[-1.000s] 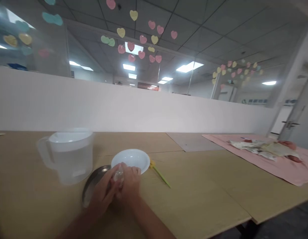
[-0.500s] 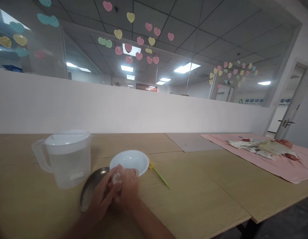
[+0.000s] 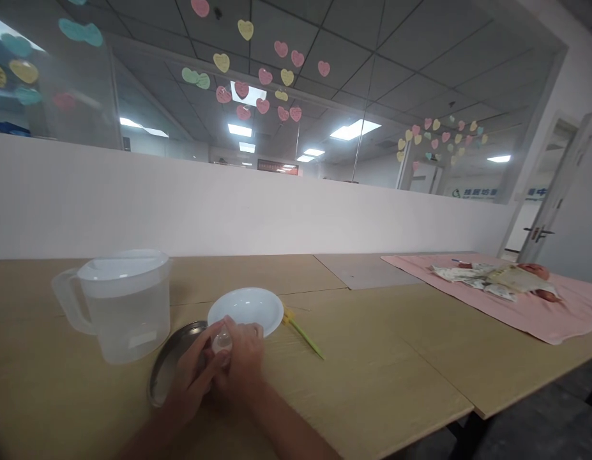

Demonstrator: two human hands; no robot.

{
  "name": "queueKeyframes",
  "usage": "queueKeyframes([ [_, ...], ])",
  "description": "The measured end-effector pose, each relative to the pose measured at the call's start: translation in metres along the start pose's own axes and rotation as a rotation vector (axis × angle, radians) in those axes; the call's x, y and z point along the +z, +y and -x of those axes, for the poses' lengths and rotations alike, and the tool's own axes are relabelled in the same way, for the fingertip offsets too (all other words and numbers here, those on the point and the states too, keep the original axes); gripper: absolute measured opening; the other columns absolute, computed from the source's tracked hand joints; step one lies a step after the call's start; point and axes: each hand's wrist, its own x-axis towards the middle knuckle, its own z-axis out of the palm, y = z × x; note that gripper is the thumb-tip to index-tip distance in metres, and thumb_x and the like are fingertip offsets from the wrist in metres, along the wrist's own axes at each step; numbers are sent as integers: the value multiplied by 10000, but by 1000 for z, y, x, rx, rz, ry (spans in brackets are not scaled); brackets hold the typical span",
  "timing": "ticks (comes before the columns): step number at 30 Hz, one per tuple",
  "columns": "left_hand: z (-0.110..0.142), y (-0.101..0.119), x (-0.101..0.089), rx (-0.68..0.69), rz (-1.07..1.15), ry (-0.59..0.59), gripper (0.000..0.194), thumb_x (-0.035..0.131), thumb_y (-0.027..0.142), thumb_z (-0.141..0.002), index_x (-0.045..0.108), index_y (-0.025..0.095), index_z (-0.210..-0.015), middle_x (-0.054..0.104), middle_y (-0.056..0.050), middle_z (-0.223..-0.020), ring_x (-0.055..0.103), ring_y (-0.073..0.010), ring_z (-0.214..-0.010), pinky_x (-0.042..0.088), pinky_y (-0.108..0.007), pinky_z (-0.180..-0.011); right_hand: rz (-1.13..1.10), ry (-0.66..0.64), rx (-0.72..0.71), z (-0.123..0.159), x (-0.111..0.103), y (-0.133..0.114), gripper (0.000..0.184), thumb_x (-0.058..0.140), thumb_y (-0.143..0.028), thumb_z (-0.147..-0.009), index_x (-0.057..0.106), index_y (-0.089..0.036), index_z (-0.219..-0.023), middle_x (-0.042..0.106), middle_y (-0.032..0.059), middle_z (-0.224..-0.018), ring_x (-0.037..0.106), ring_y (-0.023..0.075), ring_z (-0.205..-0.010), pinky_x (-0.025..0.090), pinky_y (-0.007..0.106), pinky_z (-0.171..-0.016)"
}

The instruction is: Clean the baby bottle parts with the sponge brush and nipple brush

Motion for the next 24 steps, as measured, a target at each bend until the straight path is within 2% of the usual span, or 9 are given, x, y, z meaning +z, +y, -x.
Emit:
queueKeyframes([
  [3, 0, -4, -1, 3, -14, -82, 413, 462, 405, -803, 507, 200, -1159, 637, -35, -786, 595, -178, -720, 494, -283, -657, -2, 5, 0, -1, -1, -1, 502, 452, -335, -770, 342, -146, -1222, 578, 73, -859, 528, 199, -724, 360, 395, -711],
  [7, -1, -7, -1, 16, -48, -86, 425, 465, 406, -804, 491, 189, -1167, 642, -35, -805, 594, -171, -700, 490, -296, -679, 9, 0, 9, 0, -1, -1, 493, 447, -332, -770, 345, -146, -1215, 589, 87, -895, 534, 211, -750, 361, 404, -722],
  [11, -3, -7, -2, 33, -48, -104, 436, 472, 397, -801, 483, 185, -1182, 631, -69, -995, 586, -213, -892, 477, -318, -764, -8, -4, 8, 0, -2, 1, 511, 469, -349, -750, 360, -148, -1207, 594, 94, -936, 533, 219, -773, 357, 424, -753],
  [14, -3, -8, -5, 77, -14, -172, 453, 432, 388, -825, 431, 199, -1237, 520, -82, -1222, 499, -233, -1081, 427, -341, -877, -57, -18, -19, 0, -6, 4, 544, 457, -355, -734, 354, -143, -1224, 591, 100, -978, 537, 222, -791, 331, 460, -819],
  [16, -2, -10, -9, 92, 1, -219, 490, 382, 382, -852, 337, 208, -1308, 434, -79, -1312, 437, -229, -1157, 377, -351, -941, -80, -37, -35, -2, -10, 6, 598, 441, -358, -737, 308, -121, -1270, 581, 114, -1015, 540, 230, -827, 304, 481, -864],
  [20, 0, -17, -13, 146, -27, -251, 617, 355, 392, -863, 99, 197, -1389, 344, -105, -1370, 370, -241, -1212, 323, -384, -981, -120, -24, -14, -5, -17, 10, 622, 404, -359, -772, 252, -93, -1313, 582, 122, -995, 540, 236, -868, 297, 483, -883],
  [22, 1, -20, -13, 206, -96, -243, 665, 405, 414, -838, 99, 203, -1389, 337, -109, -1372, 343, -265, -1226, 305, -409, -988, -149, -8, 0, -6, -19, 12, 581, 392, -362, -787, 290, -104, -1297, 579, 116, -978, 537, 233, -866, 330, 462, -848],
  [24, 1, -22, -11, 210, -180, -218, 686, 440, 427, -816, 127, 205, -1384, 361, -115, -1354, 360, -279, -1209, 313, -423, -974, -178, -10, 22, -6, -20, 14, 534, 400, -367, -794, 344, -117, -1264, 576, 109, -950, 536, 222, -838, 369, 426, -793],
])
